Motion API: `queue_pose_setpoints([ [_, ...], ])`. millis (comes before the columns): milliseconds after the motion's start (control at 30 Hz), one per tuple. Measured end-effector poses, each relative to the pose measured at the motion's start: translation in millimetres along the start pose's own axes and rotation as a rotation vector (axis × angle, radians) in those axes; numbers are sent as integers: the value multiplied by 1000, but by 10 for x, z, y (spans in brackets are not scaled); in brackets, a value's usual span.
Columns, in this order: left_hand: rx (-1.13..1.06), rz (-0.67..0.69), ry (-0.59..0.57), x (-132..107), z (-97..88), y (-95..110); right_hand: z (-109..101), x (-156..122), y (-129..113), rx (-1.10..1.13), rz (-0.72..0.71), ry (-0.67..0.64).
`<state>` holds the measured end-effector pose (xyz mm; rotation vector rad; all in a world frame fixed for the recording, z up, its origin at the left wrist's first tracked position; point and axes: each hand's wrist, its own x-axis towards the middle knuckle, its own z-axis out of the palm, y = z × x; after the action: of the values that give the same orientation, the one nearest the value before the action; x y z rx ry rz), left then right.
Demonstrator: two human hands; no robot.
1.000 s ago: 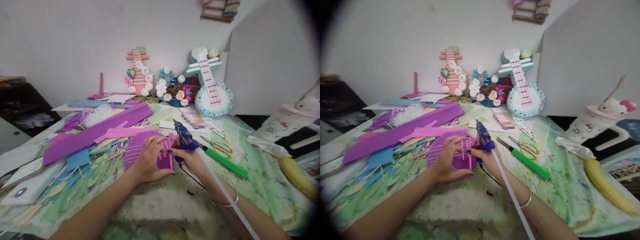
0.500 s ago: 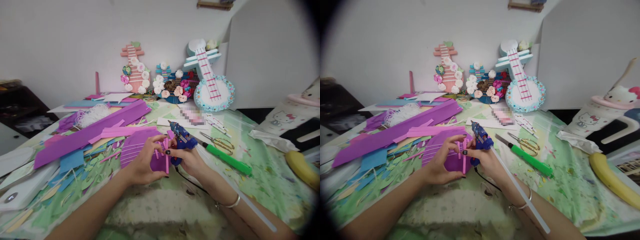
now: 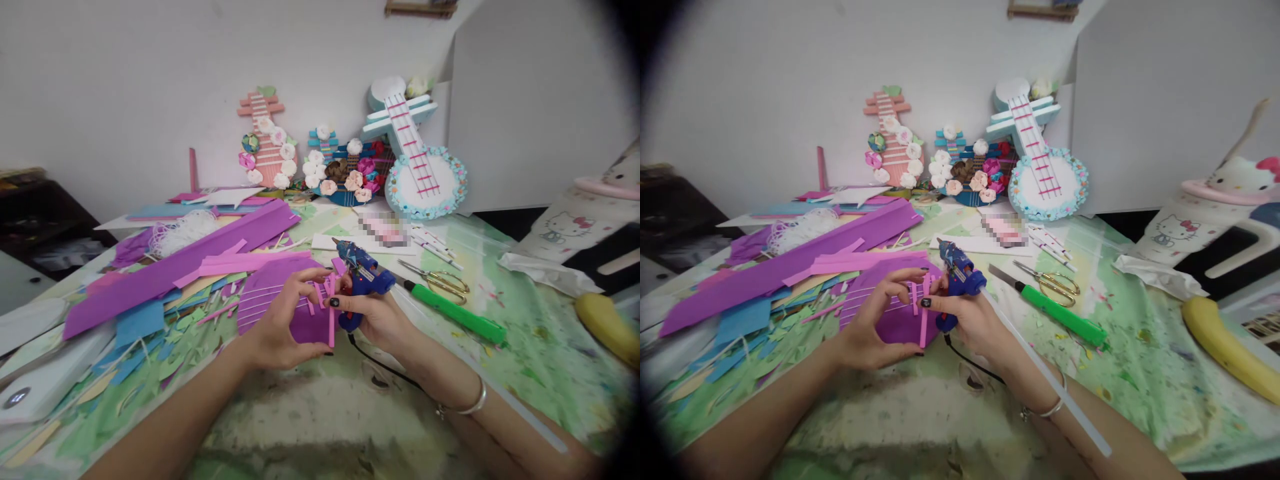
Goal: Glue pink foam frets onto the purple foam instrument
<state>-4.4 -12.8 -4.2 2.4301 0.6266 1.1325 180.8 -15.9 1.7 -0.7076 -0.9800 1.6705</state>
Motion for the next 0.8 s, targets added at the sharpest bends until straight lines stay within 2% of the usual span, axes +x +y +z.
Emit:
queue_pose_setpoints([
  [300, -91, -55, 33, 3, -20, 1, -3, 6, -21, -31, 3, 15],
  [467, -264, -133, 161, 36, -156, -148, -148, -37, -199, -383, -172, 21],
  [600, -351, -194, 179, 69, -294, -227, -172, -102, -317, -589, -273, -166],
  [700, -375, -218, 160, 76, -373, -237, -152, -121, -286, -585, -213, -267],
  [800, -400, -205, 146, 72, -426, -251, -151, -121, -182, -524, -113, -282],
])
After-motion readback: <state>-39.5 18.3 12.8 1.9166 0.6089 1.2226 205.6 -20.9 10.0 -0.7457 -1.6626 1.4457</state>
